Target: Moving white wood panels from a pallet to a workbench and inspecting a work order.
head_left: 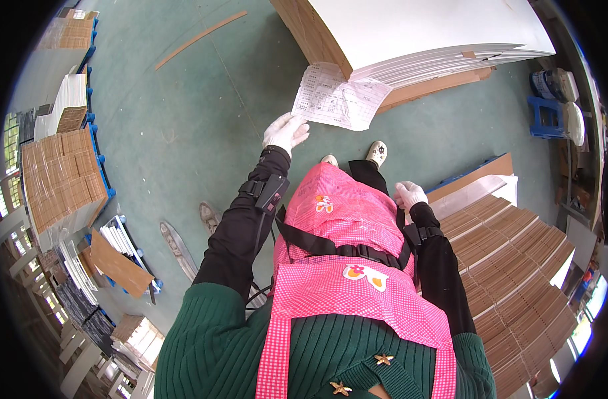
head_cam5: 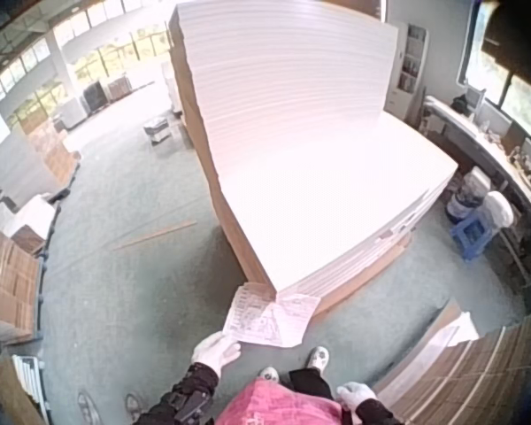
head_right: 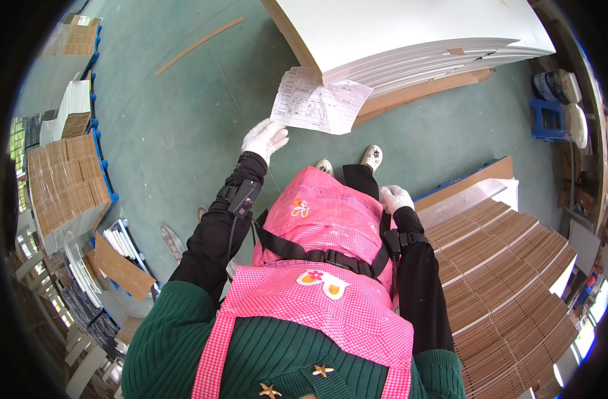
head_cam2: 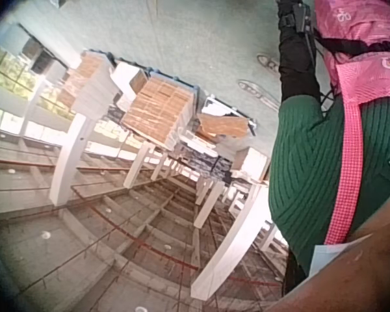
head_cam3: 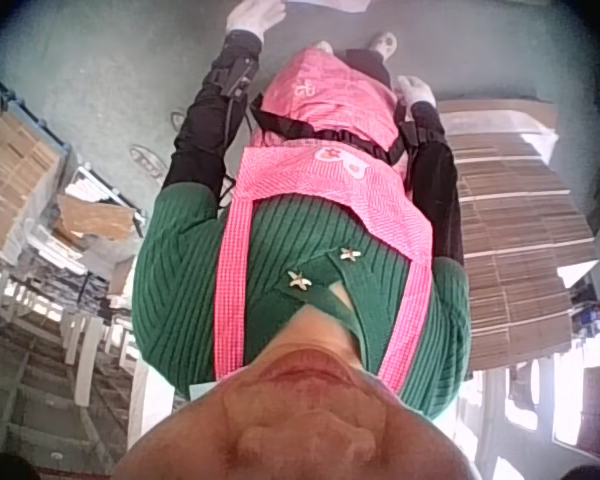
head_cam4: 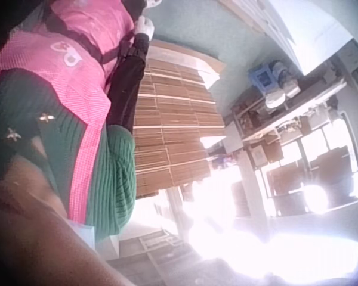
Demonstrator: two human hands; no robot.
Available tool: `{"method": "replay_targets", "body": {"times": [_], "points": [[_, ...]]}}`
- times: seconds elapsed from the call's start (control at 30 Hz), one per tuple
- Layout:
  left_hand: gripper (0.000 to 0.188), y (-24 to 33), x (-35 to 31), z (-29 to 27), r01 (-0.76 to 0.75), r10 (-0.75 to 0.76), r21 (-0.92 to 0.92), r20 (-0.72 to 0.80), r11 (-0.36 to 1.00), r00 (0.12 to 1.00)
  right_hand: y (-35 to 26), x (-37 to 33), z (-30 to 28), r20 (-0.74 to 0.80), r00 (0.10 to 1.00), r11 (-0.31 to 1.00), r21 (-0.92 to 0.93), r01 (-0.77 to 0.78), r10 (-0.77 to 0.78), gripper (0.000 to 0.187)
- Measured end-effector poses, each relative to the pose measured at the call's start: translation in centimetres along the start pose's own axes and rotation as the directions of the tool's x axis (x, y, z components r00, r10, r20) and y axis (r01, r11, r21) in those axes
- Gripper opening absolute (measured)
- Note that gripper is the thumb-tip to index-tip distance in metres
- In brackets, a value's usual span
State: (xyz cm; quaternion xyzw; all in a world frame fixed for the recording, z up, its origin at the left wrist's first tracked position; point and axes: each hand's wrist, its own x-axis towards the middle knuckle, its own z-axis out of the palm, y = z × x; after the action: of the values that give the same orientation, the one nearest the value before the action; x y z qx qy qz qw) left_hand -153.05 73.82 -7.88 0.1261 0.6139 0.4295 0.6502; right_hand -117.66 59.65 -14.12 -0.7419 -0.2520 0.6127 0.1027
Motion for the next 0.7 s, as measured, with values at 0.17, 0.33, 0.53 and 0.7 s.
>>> {"method": "replay_targets", "body": {"times": [0.17, 0.33, 0.53, 0.7], "points": [[0.036, -0.01, 0.17, -0.24, 0.006, -0.006, -0.005, -0.01, 1.0, 1.0, 0.17, 0.23, 0.27, 0.005, 1.0, 1.0, 0.026, -0.012, 0.012, 0.033], [0.035, -0.06, 0.08, -0.39, 0.002, -0.002, -0.013, -0.004, 1.0, 1.0, 0.17, 0.16, 0.34, -0.008, 1.0, 1.0, 0.031, -0.004, 0.005, 0.033], [0.035, 0.04, 0.08, -0.32, -0.006, 0.006, -0.007, -0.006, 1.0, 1.0, -0.05, 0.06, 0.19, -0.024, 0.999, 0.999, 0.034, 0.022, -0.021, 0.033], [0.034, 0.1, 0.15, -0.33, -0.037, 0.037, 0.005, -0.057, 0.999, 0.998, -0.19, -0.1, 0.15, -0.017, 1.0, 0.999, 0.039, 0.011, -0.01, 0.033]]}}
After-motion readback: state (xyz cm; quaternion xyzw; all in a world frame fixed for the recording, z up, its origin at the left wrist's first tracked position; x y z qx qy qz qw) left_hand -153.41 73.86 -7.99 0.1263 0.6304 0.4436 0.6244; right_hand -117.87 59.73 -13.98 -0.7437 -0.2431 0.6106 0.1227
